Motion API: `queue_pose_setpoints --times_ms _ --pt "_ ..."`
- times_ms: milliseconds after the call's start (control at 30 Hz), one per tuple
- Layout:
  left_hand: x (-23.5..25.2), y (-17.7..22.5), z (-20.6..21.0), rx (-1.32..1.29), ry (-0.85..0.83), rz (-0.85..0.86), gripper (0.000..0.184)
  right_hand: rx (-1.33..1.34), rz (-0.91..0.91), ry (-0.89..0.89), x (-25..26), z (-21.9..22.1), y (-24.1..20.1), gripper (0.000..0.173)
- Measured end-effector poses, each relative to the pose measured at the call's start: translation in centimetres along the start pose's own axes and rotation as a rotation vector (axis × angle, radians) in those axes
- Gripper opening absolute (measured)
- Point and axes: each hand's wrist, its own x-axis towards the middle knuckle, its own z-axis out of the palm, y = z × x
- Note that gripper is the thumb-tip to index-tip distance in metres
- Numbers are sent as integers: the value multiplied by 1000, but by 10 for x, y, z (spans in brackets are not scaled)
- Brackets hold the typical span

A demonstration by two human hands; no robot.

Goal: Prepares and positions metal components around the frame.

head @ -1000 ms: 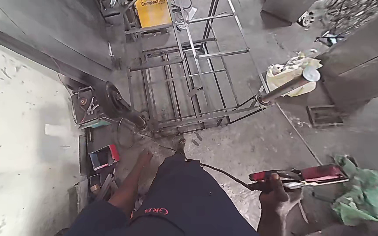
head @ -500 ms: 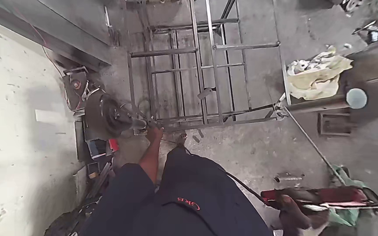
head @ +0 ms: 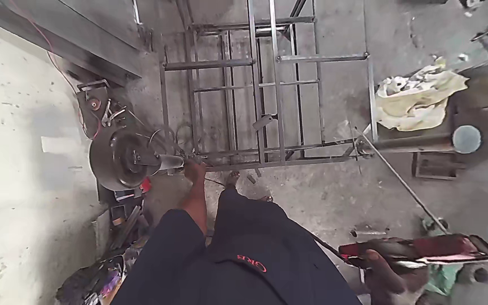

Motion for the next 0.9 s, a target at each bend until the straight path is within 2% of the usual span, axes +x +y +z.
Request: queue_pose_setpoints --times_ms 133,267,433,500,700,900 --pt "3 0 2 -28 -5 -17 99 0 -5 5 2 -6 4 68" --pt "7 -2 2 -41 -8 -14 102 -10 35 15 2 -5 3 73" --pt "5 -4 -8 -49 -97 43 96 50 72 3 3 4 -8 67" --pt "5 -6 -12 -89 -91 55 90 60 61 -3 4 1 -2 68" --pt "-3 -8 -21 -93 -98 20 52 41 69 7 2 3 2 68" --pt "4 -29 -8 -160 -21 49 46 31 52 -26 3 5 6 70"
